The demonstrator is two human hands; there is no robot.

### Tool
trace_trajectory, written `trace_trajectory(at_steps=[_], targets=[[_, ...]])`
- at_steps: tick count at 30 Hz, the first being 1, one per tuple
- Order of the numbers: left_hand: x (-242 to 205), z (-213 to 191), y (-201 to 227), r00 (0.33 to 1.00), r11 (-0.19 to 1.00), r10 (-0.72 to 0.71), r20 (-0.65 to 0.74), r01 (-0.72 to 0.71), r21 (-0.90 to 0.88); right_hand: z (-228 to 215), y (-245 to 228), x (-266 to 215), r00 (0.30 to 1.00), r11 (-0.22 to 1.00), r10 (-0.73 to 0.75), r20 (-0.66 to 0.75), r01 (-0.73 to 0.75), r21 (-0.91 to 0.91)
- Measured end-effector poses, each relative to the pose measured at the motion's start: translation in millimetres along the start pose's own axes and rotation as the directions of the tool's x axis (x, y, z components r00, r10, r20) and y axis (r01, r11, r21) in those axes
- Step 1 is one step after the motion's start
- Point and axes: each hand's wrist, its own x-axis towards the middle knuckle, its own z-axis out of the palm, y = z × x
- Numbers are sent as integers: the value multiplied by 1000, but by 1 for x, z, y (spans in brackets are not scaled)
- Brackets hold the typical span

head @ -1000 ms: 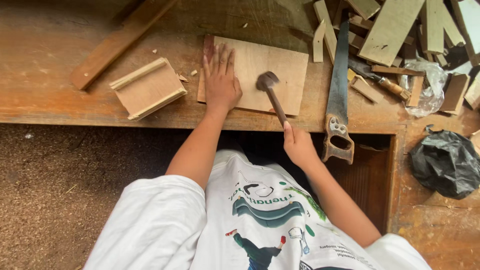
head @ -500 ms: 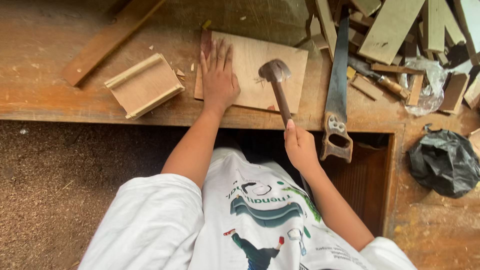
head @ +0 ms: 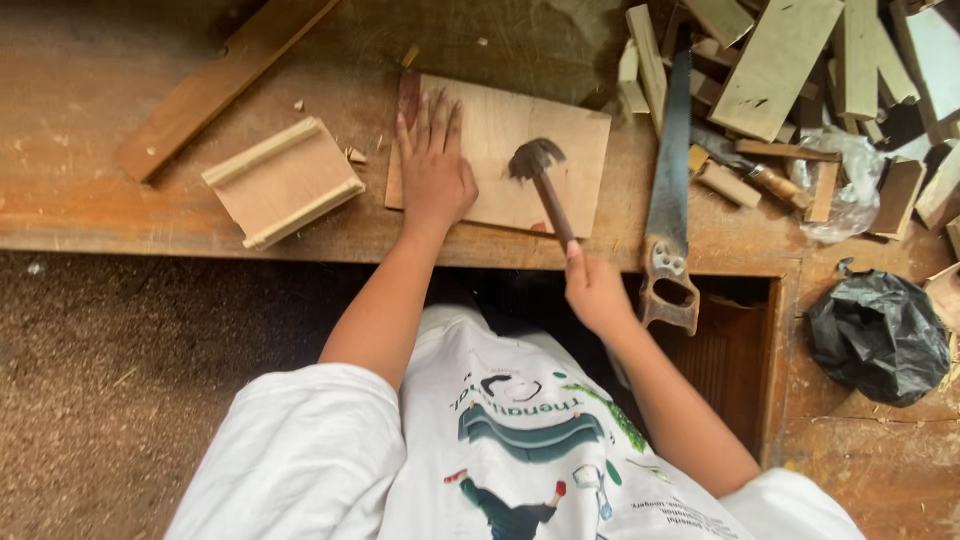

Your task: The person uses a hammer to repeatedly strike a small wooden block placed on a larger wooden board. The person repositions the small block and continues hammering it in place, occasionally lifting the board to inspect the surface.

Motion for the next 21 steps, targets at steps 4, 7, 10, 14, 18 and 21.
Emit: trace_trajectory(at_steps=[4,7,10,14,18,21], targets=[[-4,1,-1,997,998,16,-82,-20,-51,-4,0,-3,999,997,-22,-41,25,68],[-1,2,1,998,999,13,-67,-15,-33,-10,-6,-4,998,992,65,-5,-64,106],[-3,4,0,997,999,18,-77,-20,-28,-13,-6,-10,974,937,204,101,-224,270],[-1,10,-2,997,1000,15,-73,-14,12,-4,3,-17,999,855,21,-26,-4,519],[2,15,-5,999,1000,-1,-38,1,5,3,5,-1,993,992,-115,-19,116,50],[5,16,-9,994,999,50,-98,-48,26,-15,4,10,990,993,103,101,-97,-65]])
